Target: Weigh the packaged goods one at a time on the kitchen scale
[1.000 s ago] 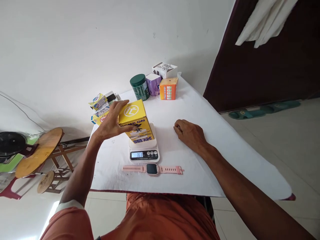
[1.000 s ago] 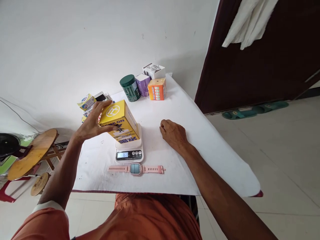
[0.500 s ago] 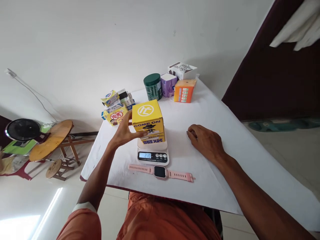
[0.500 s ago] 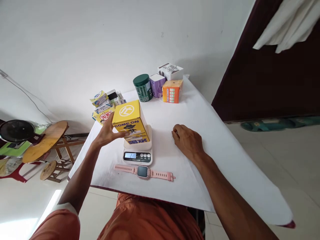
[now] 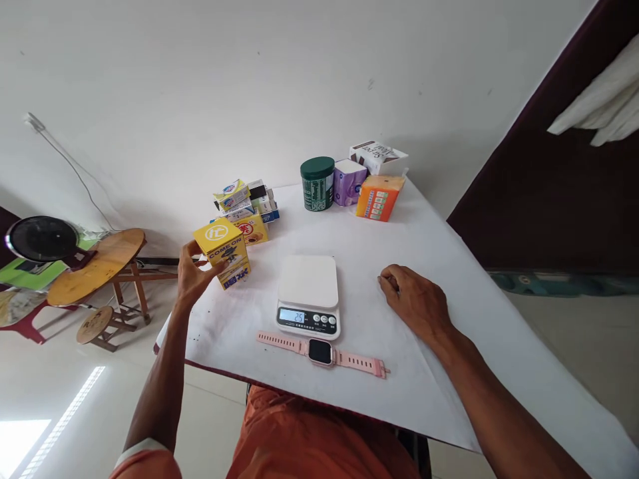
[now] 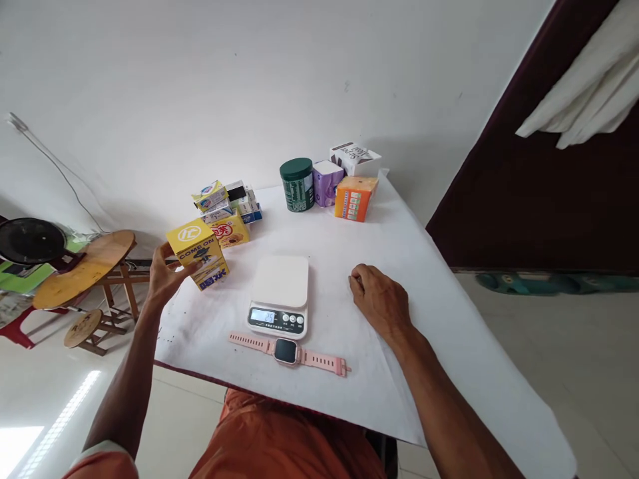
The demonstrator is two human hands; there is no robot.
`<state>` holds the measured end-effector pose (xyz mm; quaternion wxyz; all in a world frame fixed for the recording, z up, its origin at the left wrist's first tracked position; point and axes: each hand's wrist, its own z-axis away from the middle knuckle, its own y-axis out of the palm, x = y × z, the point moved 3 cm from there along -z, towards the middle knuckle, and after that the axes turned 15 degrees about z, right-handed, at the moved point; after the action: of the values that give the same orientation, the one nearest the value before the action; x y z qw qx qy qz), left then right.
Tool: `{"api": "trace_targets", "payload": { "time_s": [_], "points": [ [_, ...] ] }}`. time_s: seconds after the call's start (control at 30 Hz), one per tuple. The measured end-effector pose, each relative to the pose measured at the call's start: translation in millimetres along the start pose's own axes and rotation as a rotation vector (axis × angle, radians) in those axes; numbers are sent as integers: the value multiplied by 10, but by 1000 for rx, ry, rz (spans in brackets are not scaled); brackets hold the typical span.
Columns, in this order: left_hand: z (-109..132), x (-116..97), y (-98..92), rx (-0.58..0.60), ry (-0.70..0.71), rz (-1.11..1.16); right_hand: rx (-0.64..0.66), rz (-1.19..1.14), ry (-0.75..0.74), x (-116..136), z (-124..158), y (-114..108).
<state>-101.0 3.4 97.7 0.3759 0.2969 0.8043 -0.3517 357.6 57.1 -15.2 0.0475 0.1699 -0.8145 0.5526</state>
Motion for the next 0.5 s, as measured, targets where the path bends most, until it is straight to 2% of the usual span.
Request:
{"api": "trace_targets", "payload": {
  "time_s": [0.13,0.27,0.5],
  "points": [
    [-157,273,-20,-82,-39,40,-3,-36,5,10,6,-2],
    [-204,415,-17,-89,-32,64,50,-109,51,37,-3,-79],
    [-59,498,-64,-37,-19,5,351,-275,95,25,9,-373]
  ]
}}
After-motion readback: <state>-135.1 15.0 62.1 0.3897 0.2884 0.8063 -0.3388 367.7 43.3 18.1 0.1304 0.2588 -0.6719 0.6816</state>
